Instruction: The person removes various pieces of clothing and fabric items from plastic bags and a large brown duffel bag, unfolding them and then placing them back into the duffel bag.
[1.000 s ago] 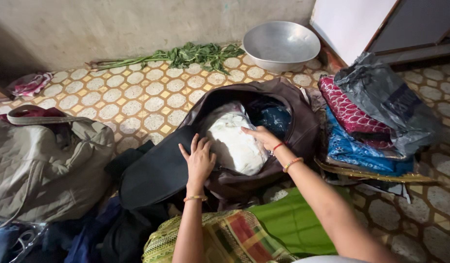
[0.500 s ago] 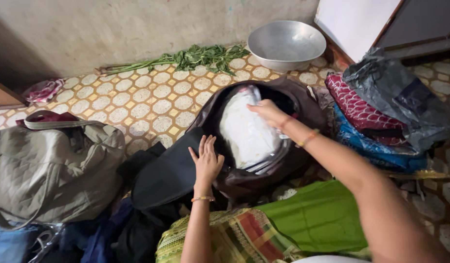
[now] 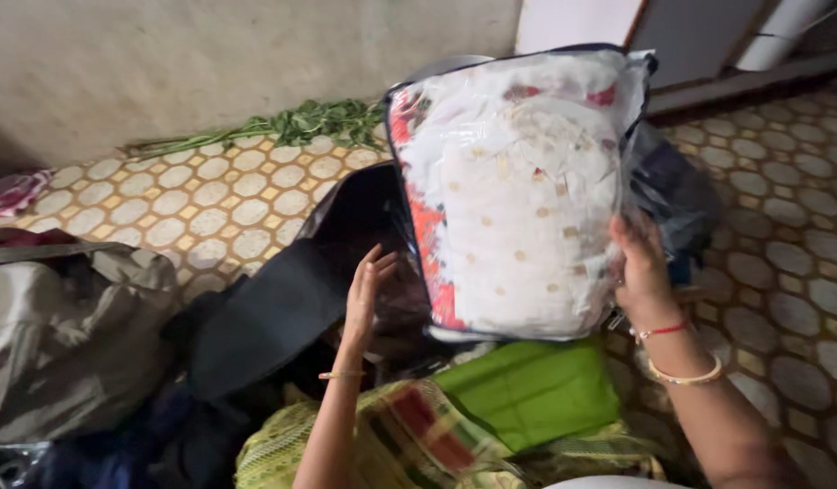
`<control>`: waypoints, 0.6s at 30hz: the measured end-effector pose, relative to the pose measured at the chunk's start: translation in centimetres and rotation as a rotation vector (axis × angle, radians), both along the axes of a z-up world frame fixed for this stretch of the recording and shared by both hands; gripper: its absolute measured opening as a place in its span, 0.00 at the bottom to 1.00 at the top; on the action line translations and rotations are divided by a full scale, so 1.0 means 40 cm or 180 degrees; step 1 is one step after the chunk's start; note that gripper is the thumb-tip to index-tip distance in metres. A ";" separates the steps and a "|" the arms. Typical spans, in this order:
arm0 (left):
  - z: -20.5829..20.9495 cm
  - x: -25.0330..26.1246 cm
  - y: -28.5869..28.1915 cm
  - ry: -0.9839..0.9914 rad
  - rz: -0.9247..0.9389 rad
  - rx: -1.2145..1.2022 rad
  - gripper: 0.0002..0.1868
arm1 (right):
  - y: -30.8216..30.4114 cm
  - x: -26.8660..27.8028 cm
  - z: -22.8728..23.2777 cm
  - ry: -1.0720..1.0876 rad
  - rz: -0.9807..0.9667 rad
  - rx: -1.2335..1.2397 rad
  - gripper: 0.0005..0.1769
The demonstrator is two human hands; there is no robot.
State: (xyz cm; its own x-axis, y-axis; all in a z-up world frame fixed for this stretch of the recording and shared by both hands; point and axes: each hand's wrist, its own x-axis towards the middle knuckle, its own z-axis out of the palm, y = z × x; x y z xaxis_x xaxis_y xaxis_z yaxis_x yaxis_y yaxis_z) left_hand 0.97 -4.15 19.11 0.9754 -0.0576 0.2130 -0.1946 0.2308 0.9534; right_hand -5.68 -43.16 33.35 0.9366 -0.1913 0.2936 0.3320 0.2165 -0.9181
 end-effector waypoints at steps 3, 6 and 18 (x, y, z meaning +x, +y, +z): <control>0.032 -0.040 -0.132 0.0357 -0.0721 -0.1575 0.36 | -0.065 -0.017 -0.089 0.0401 -0.0090 0.0403 0.27; -0.005 -0.047 -0.221 0.0449 -0.0225 -0.1213 0.32 | -0.122 -0.009 -0.205 0.0769 -0.0271 0.0665 0.27; 0.199 -0.124 -0.504 0.0466 -0.1819 -0.0708 0.37 | -0.299 -0.305 -0.015 0.1269 -0.2000 -0.0046 0.50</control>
